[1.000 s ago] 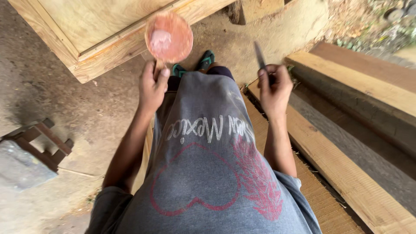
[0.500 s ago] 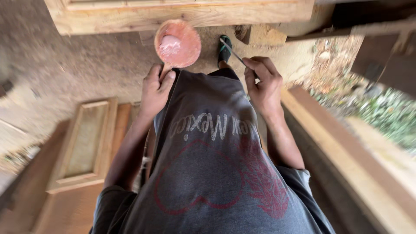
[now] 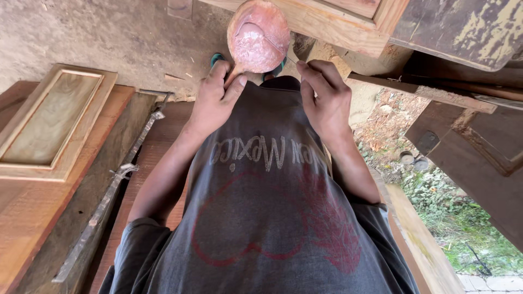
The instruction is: The person uses a putty knife to scoop a pinkish paste from a wooden bowl and applies it into the grooves of a wooden door panel. They repeatedly smooth the paste along the edges and corners of the panel's frame.
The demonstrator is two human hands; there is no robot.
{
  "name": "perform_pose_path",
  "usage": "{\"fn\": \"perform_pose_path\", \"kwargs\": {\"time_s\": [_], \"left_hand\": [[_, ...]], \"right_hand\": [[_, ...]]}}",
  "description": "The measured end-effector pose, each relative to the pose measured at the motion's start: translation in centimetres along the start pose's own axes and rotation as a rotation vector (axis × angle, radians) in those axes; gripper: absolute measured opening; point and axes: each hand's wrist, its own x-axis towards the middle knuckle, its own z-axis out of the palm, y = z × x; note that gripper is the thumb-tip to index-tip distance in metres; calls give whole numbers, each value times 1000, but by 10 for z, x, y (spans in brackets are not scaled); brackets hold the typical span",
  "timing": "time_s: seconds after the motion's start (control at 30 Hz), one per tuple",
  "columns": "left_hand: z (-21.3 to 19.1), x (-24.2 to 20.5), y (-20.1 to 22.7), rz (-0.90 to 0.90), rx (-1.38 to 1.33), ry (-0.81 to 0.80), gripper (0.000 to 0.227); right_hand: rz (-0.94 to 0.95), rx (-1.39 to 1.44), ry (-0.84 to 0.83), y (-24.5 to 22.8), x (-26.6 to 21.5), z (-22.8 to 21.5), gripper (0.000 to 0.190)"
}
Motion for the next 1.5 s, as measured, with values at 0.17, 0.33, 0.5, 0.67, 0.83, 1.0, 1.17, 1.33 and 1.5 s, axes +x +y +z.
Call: {"fn": "perform_pose_path", "kwargs": {"time_s": [0.17, 0.33, 0.5, 0.67, 0.83, 1.0, 1.17, 1.33, 1.5], "left_hand": [[-11, 5, -3, 39, -40, -9, 24], [-29, 1, -18, 41, 3, -57, 25], [-44, 0, -53, 28, -21, 10, 27], [-58, -7, -77, 92, -1, 107, 26], [-48, -17, -69, -32, -88, 178, 23], [-26, -16, -49, -115, -108, 173, 21], [-11, -10, -39, -100, -107, 177, 22], [-8, -9, -34, -64, -87, 180, 22], [-5, -7, -34, -60, -115, 170, 21]], "right_hand": [[0, -10, 23, -14, 2, 9, 26], [66, 133, -92, -19, -6, 22, 25], [22, -72, 47, 2, -14, 22, 30], [-181, -395, 86, 60, 6, 33, 35], [-278, -445, 49, 106, 22, 43, 33], [-352, -429, 32, 131, 39, 42, 34], [-364, -420, 22, 137, 41, 46, 28], [-283, -496, -4, 132, 27, 52, 19], [-319, -574, -26, 132, 23, 55, 24]]}}
